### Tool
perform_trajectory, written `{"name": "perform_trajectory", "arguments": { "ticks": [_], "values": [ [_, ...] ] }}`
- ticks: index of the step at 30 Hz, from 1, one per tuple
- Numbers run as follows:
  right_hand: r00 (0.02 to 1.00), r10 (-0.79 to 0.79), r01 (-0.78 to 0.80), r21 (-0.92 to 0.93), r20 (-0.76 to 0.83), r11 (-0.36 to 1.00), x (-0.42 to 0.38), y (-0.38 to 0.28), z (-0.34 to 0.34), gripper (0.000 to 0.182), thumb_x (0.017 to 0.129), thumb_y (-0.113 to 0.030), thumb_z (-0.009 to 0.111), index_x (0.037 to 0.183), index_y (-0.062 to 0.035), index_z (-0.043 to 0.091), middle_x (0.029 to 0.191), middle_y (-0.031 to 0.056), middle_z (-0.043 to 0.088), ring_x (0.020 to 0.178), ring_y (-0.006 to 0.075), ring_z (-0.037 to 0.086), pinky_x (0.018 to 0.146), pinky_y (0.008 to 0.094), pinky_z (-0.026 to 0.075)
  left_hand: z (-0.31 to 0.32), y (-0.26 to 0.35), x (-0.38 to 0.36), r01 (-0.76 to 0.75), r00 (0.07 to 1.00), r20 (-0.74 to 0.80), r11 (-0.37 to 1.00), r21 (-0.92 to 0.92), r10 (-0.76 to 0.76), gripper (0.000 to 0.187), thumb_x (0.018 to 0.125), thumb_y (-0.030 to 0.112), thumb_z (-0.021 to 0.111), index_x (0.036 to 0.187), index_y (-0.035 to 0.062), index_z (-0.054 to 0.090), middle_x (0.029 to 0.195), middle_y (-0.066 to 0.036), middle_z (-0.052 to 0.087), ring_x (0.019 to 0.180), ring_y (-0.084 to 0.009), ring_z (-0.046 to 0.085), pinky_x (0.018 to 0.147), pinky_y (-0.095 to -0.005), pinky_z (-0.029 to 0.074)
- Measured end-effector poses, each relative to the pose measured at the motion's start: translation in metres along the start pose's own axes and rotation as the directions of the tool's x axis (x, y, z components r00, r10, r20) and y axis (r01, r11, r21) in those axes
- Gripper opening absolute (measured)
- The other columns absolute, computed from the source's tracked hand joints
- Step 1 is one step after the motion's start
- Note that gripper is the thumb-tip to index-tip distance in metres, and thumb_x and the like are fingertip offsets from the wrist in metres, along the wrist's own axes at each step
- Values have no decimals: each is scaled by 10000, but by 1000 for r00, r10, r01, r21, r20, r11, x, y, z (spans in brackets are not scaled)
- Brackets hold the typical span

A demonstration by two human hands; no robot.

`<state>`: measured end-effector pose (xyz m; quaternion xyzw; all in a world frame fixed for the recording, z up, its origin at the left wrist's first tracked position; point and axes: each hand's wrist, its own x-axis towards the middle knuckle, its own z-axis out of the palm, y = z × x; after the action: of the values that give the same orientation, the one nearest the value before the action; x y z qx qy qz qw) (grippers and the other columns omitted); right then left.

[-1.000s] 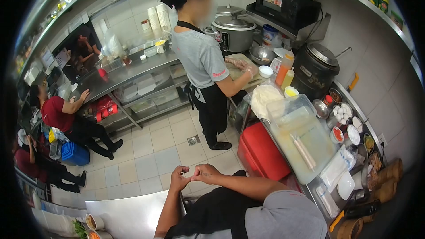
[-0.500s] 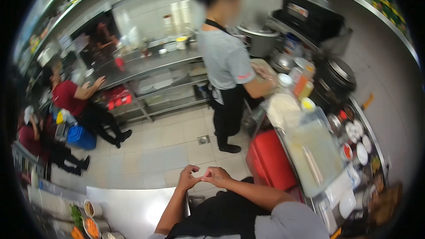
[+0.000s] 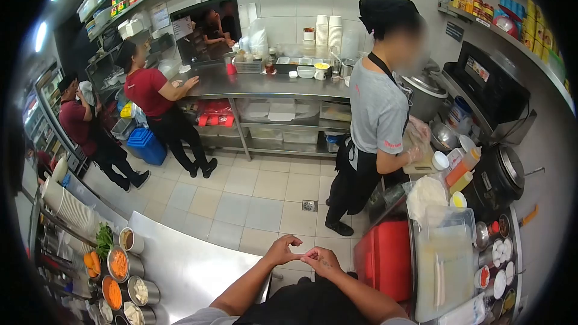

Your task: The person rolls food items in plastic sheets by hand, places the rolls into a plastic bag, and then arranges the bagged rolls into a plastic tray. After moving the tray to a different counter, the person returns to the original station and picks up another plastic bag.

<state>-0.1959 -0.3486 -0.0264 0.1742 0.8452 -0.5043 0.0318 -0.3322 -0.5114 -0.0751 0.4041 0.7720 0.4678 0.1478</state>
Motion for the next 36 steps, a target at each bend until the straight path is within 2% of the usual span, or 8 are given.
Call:
{"name": "perform_trajectory", "arguments": {
  "ticks": [3,7,11,15,20,24,26,36],
  "values": [
    [999,-41,41,-11,-12,999,0,1,1,336,845,-350,777,961,-39,722,778,78,704,688,162,663,670,306,532,-1,-3,0,-4,1000,0,999,-44,4,519,665,302,905,1043,17,693,986,-109,680,929,-228,668,804,-325,536],
    [989,-128,134,-96,70,986,1,6,3,306,928,-334,660,1023,-49,717,872,122,705,800,249,678,744,352,528,0,-6,-1,-16,1000,-6,998,-59,16,546,668,379,898,1023,24,684,974,-117,688,920,-261,673,819,-353,540],
    [968,-217,234,-154,124,960,1,7,4,307,977,-305,570,1069,-44,702,967,174,691,929,345,663,818,398,513,1,-5,-1,-7,1000,2,998,-62,7,519,668,323,901,1032,22,686,976,-108,682,926,-234,666,818,-336,534],
    [953,-275,293,-147,127,945,7,21,12,301,974,-304,578,1076,-48,698,976,172,692,935,351,661,824,402,513,3,-10,-1,-13,1000,16,995,-96,14,502,662,274,908,1037,21,689,976,-101,677,925,-213,658,816,-321,529],
    [980,-107,122,-82,167,989,4,15,11,314,957,-286,610,1149,-56,705,988,133,726,909,221,694,823,338,523,4,-11,-1,-3,1000,27,996,-92,6,496,670,296,898,1034,33,686,978,-99,676,925,-225,659,824,-333,531],
    [992,-119,121,-23,45,992,4,20,13,297,921,-305,676,1048,-45,743,882,137,735,792,242,698,746,337,536,4,-13,0,-6,1000,17,996,-86,8,491,678,319,888,1029,42,684,978,-99,678,925,-234,662,829,-340,534],
    [999,-34,34,8,25,999,3,14,11,275,892,-268,738,1031,-32,755,893,98,755,807,131,691,750,289,538,5,-13,-1,-8,1000,7,996,-86,8,492,677,319,889,1026,40,684,975,-99,679,924,-234,663,829,-339,535],
    [998,-9,10,-16,65,1000,3,0,5,300,914,-260,714,1066,-2,725,935,115,734,866,145,681,783,294,533,1,-11,-1,-12,1000,-13,996,-93,11,485,678,310,886,1033,44,689,972,-105,679,916,-238,669,828,-339,536]
  ]
}}
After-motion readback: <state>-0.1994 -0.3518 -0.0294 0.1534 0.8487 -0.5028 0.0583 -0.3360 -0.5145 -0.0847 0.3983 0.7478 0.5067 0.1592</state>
